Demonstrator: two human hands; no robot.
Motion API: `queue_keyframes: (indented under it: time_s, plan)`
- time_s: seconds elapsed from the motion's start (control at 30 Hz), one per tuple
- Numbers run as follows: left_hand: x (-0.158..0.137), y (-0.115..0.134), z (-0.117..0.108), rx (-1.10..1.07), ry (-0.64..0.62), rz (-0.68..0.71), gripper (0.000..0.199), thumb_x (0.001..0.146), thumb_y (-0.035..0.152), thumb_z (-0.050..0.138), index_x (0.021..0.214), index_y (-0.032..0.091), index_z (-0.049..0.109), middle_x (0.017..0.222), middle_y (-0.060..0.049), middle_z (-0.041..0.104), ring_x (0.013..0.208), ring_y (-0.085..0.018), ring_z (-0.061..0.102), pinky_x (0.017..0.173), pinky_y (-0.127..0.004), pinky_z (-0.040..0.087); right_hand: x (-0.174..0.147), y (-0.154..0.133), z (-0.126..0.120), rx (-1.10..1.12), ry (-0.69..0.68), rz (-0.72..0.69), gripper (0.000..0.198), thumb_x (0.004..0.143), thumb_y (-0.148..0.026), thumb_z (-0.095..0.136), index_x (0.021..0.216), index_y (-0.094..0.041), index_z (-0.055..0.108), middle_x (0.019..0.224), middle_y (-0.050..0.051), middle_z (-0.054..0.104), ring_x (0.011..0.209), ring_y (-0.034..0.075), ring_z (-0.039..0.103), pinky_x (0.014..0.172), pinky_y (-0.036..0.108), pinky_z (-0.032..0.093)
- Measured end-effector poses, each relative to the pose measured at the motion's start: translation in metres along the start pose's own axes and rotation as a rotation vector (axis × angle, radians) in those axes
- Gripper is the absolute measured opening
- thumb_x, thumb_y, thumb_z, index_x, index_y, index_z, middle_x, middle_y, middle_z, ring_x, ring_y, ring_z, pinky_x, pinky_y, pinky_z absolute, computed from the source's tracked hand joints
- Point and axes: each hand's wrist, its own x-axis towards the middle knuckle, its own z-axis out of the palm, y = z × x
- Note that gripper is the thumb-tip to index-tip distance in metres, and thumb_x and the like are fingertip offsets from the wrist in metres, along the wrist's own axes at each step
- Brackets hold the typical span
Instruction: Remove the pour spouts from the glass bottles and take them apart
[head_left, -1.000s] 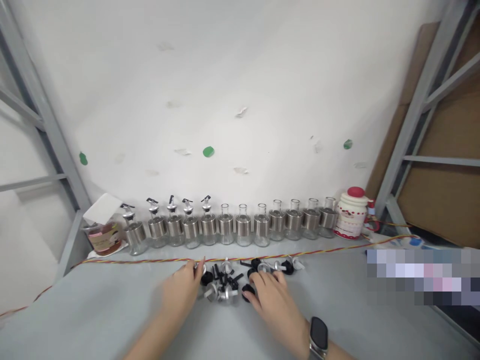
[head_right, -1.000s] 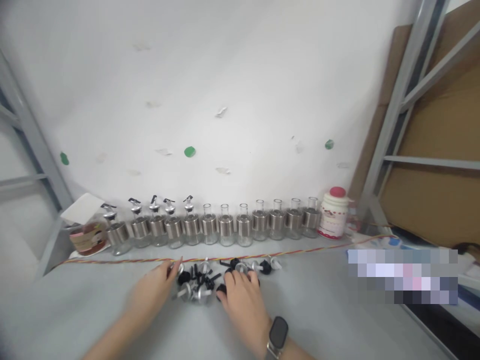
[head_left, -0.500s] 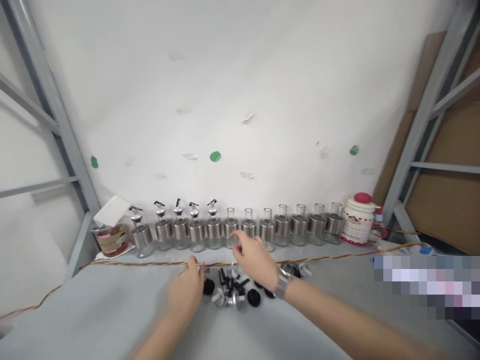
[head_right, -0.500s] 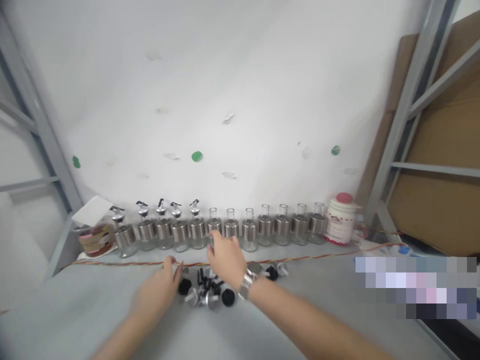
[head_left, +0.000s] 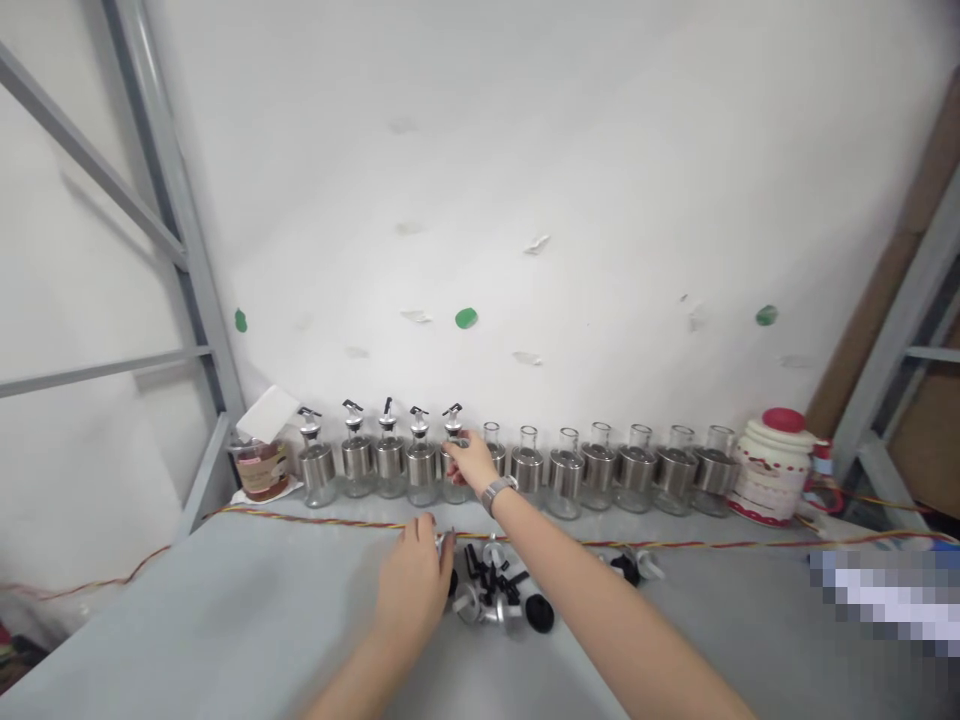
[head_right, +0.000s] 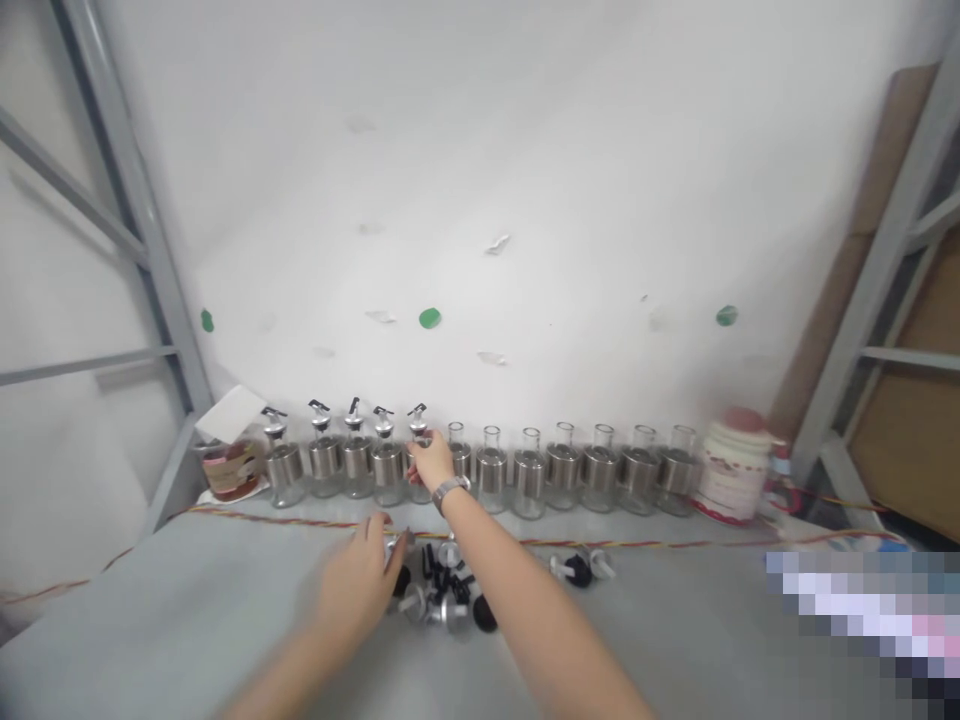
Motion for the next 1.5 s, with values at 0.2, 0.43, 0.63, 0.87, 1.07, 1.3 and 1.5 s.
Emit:
queue_keyframes:
  time_s: [0.2, 0.43, 0.63, 0.87, 1.07, 1.3, 1.5]
  plan:
    - [-0.003, 0.003, 0.000, -0.063, 0.069, 0.027, 0.029, 0.086, 0.032, 0.031, 0.107, 0.015, 0.042, 0.102, -0.008, 0.054, 0.087, -0.021, 0.057, 0.057, -0.026, 0.042, -0.013, 0.012, -0.011, -0.101, 0.100, -0.091, 0.028, 0.084, -0.028, 0.049, 0.109, -0.016, 0.049, 0.108, 0.006, 0.053, 0.089, 0.018, 0.055, 0.075, 0.038, 0.047]
    - [-0.004, 0.003, 0.001, -0.119, 0.103, 0.063, 0.033, 0.083, 0.031, 0.037, 0.110, 0.014, 0.041, 0.102, -0.009, 0.052, 0.086, -0.021, 0.057, 0.057, -0.027, 0.044, -0.021, 0.004, -0.016, -0.186, 0.149, -0.189, 0.026, 0.083, -0.029, 0.050, 0.105, -0.015, 0.051, 0.105, 0.006, 0.055, 0.090, 0.019, 0.055, 0.076, 0.040, 0.045]
    - [-0.002, 0.000, 0.007, -0.151, 0.174, 0.109, 0.035, 0.083, 0.027, 0.037, 0.114, 0.012, 0.037, 0.109, -0.013, 0.046, 0.096, -0.023, 0.052, 0.073, -0.033, 0.045, -0.027, -0.005, -0.020, -0.053, 0.228, -0.281, 0.020, 0.078, -0.031, 0.054, 0.087, -0.013, 0.055, 0.080, 0.001, 0.058, 0.070, 0.014, 0.055, 0.063, 0.029, 0.045]
    - [-0.005, 0.004, -0.003, -0.201, 0.417, 0.219, 0.063, 0.078, 0.039, 0.048, 0.127, 0.010, 0.021, 0.124, -0.020, 0.037, 0.115, -0.030, 0.037, 0.090, -0.045, 0.036, -0.111, -0.026, -0.051, 0.246, 0.307, -0.419, 0.024, 0.074, -0.039, 0.053, 0.088, -0.020, 0.047, 0.077, -0.002, 0.057, 0.063, 0.011, 0.052, 0.056, 0.022, 0.040]
    - [-0.033, 0.020, -0.023, -0.260, 0.557, 0.590, 0.063, 0.075, 0.023, 0.055, 0.130, 0.016, 0.023, 0.118, -0.016, 0.048, 0.113, -0.027, 0.041, 0.092, -0.041, 0.037, -0.182, 0.005, -0.098, 0.775, 0.111, -0.057, 0.024, 0.067, -0.035, 0.065, 0.069, -0.021, 0.045, 0.043, -0.012, 0.033, 0.034, 0.004, 0.024, 0.034, 0.016, 0.024]
    - [-0.039, 0.022, -0.011, -0.210, 0.415, 0.783, 0.060, 0.075, 0.007, 0.050, 0.130, 0.017, 0.029, 0.114, -0.011, 0.056, 0.109, -0.023, 0.047, 0.090, -0.035, 0.041, -0.180, 0.063, -0.117, 0.893, 0.052, 0.134, 0.035, 0.070, -0.047, 0.059, 0.058, -0.018, 0.043, 0.040, -0.012, 0.026, 0.033, 0.002, 0.014, 0.033, 0.017, 0.015]
    - [-0.047, 0.029, -0.007, -0.529, 0.042, 0.597, 0.061, 0.063, 0.028, 0.065, 0.120, 0.016, 0.046, 0.110, -0.014, 0.057, 0.098, -0.028, 0.054, 0.083, -0.036, 0.046, -0.175, 0.076, -0.121, 0.755, 0.205, 0.203, 0.042, 0.067, -0.047, 0.061, 0.049, -0.019, 0.035, 0.036, -0.013, 0.022, 0.031, 0.002, 0.015, 0.032, 0.017, 0.012]
